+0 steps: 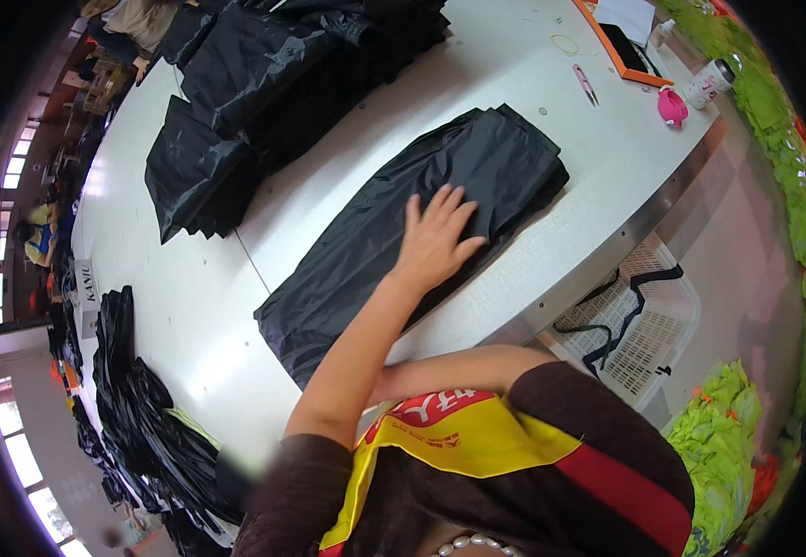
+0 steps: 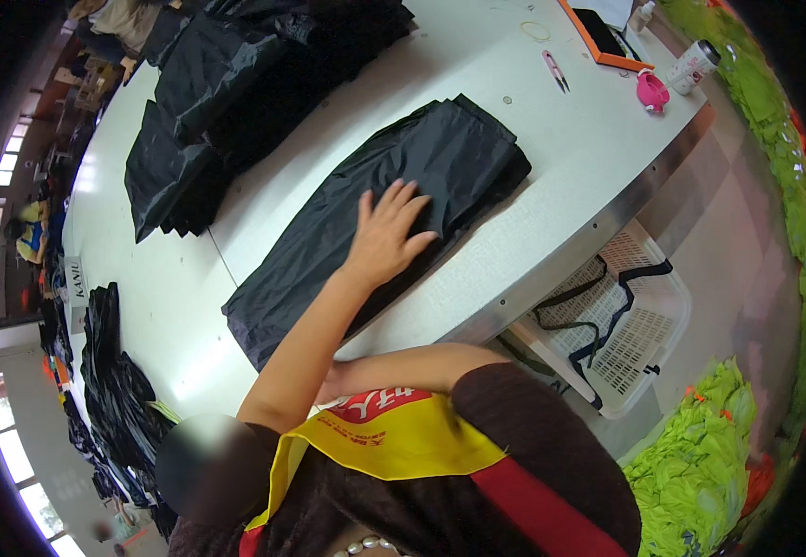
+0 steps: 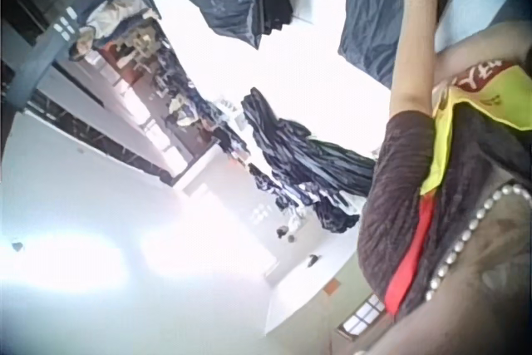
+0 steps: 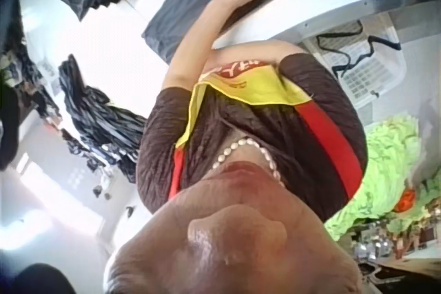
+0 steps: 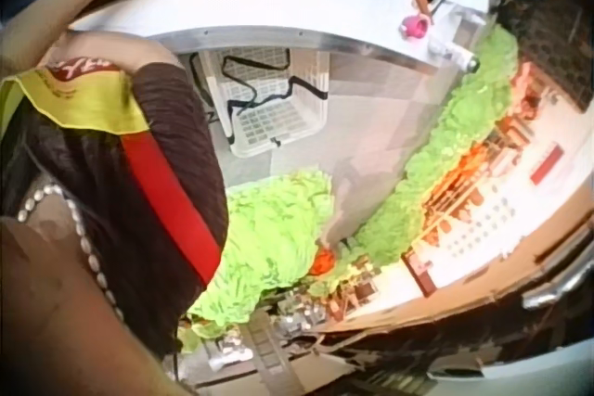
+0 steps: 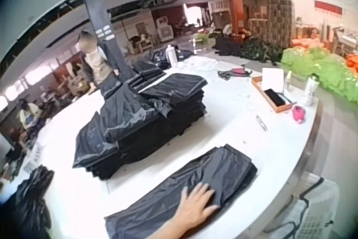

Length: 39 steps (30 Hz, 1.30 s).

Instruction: The person repeatedly folds black trousers on a white table, inspects the inside of each garment, and uses a small blade to trim loose threads. The folded items are stacked on the table.

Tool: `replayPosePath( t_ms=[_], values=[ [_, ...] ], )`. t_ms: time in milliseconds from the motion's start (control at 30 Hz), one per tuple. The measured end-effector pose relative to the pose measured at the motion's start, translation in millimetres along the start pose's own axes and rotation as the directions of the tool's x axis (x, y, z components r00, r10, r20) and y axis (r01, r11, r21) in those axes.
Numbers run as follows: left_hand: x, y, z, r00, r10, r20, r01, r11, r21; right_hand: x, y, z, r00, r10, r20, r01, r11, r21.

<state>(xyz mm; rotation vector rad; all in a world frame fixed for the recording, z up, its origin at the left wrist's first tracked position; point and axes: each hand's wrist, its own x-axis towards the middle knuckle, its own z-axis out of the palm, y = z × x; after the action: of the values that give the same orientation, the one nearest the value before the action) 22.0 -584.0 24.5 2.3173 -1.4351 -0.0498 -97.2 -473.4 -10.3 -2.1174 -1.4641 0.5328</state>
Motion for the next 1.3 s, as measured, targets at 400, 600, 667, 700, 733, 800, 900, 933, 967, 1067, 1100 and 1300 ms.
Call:
replayPosePath(
  t_ms=[400, 600, 667, 700, 733, 800, 900, 933, 967, 1067, 1100, 1300],
  values=[
    [-246, -109, -51, 0.620, -0.754, -0.216, 0.775, 0.545, 0.320, -284, 168, -124, 0.081, 0.744, -0.663, -0.989, 0.145, 0.042],
    [-308, -110, -43, 0.123, -0.910, -0.396, 0.921, 0.254, -0.297, -261, 157, -139, 0.147, 0.674, -0.724, -0.989, 0.099, -0.108],
    [-307, -74, -53, -0.024, -0.978, -0.208, 0.684, 0.135, -0.717, -223, 136, -138, 0.263, 0.514, -0.816, -0.913, 0.406, -0.038],
    [-309, -64, -57, -0.039, -0.995, -0.092, 0.641, 0.045, -0.767, -200, 134, -123, 0.291, 0.383, -0.877, -0.681, 0.727, 0.092],
    [-310, -59, -62, -0.046, -0.999, 0.019, 0.594, -0.043, -0.804, -167, 117, -116, 0.289, 0.466, -0.837, -0.401, 0.852, 0.336],
    [-301, -52, -84, -0.038, -0.953, 0.302, 0.523, -0.277, -0.806, -116, 105, -92, 0.384, 0.593, -0.708, -0.033, 0.775, 0.631],
    [-314, -56, -91, 0.193, -0.920, 0.342, 0.241, -0.294, -0.925, -66, 114, -59, 0.388, 0.679, -0.623, 0.021, 0.669, 0.743],
    [-296, -40, -116, 0.211, -0.915, 0.343, 0.150, -0.317, -0.937, -61, 118, -52, 0.368, 0.650, -0.665, -0.011, 0.718, 0.696],
    [-288, -33, -134, 0.293, -0.909, 0.295, 0.089, -0.281, -0.956, -54, 119, -50, 0.356, 0.612, -0.706, -0.040, 0.765, 0.643],
    [-188, 20, -201, 0.549, -0.835, 0.033, 0.094, 0.023, -0.995, -34, 126, -31, 0.298, 0.677, -0.673, 0.189, 0.649, 0.737],
    [-150, 37, -212, 0.588, -0.809, 0.023, 0.120, 0.059, -0.991, -28, 118, -27, 0.328, 0.763, -0.557, 0.358, 0.445, 0.821],
    [-50, 33, -117, 0.858, -0.513, 0.013, 0.354, 0.572, -0.740, -51, 87, -35, 0.336, 0.771, -0.541, 0.171, 0.515, 0.840]
  ],
)
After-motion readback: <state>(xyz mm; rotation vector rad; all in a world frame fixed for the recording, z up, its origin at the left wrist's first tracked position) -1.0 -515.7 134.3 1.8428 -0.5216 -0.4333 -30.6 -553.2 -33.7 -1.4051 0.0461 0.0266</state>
